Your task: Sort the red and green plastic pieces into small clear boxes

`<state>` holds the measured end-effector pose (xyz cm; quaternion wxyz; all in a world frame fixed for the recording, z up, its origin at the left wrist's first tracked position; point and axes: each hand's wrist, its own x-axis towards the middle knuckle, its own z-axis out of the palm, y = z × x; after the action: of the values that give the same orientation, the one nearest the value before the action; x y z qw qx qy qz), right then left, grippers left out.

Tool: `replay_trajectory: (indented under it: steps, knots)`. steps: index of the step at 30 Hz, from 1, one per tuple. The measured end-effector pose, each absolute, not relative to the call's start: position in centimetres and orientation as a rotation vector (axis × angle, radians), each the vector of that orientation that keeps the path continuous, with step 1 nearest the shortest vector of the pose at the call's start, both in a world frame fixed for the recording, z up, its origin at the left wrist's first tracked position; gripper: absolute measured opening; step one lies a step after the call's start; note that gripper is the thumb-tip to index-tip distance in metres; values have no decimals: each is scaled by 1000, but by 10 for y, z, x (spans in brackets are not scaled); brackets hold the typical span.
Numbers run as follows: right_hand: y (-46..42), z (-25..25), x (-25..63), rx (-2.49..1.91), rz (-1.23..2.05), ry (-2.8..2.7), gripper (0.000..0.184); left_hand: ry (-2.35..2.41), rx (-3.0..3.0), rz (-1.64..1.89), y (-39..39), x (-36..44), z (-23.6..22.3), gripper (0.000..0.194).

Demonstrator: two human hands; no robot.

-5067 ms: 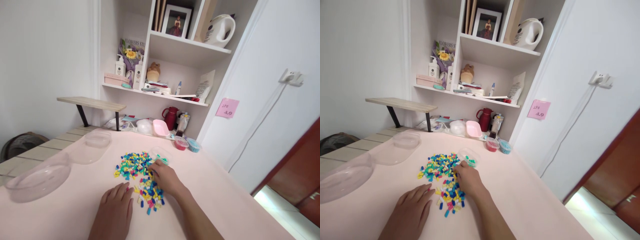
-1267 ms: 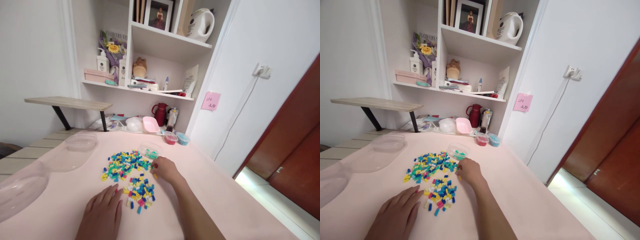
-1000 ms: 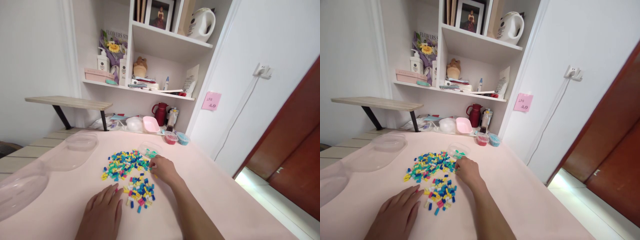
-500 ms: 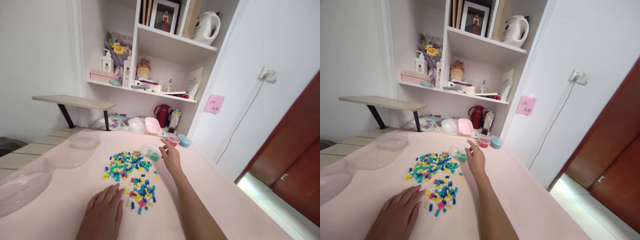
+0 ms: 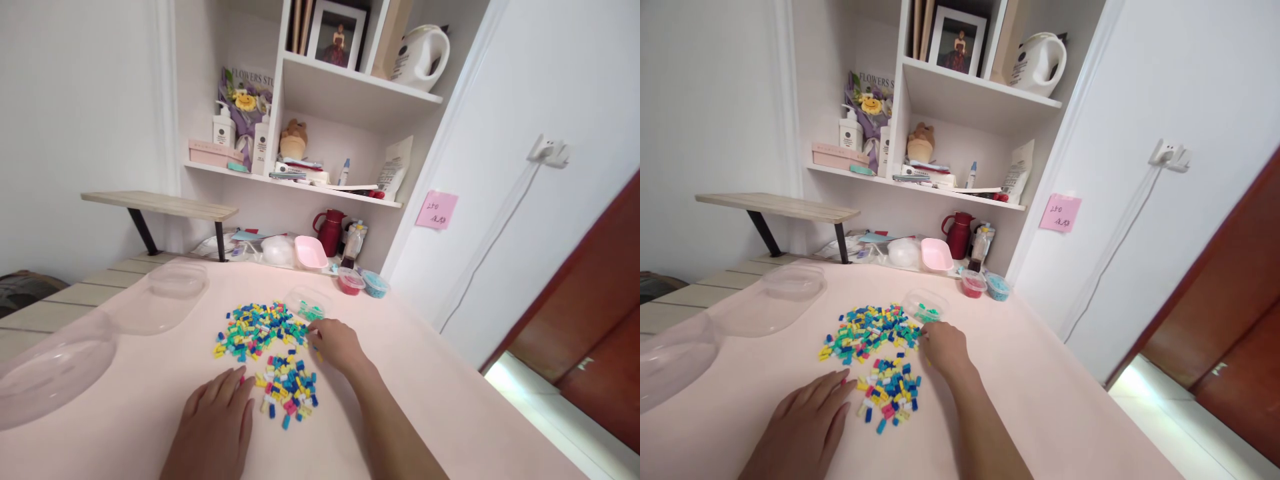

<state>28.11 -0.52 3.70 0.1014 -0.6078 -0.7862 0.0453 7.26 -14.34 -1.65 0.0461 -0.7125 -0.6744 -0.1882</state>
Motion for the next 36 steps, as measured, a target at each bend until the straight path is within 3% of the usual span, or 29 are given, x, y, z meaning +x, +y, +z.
replay_trajectory:
  steps: [9,15,36]
  knots:
    - [-3,29,274,-1437,525,-2398,25,-2060,-2184,-577,-144,73,-14,42]
    - [-1,28,276,-1500,373,-2326,23,-2065,-2192,-588,-144,73,-13,43]
    - [-12,30,264,-1447,332,-2427,16,-2014,-2162,-561,-146,76,-12,42]
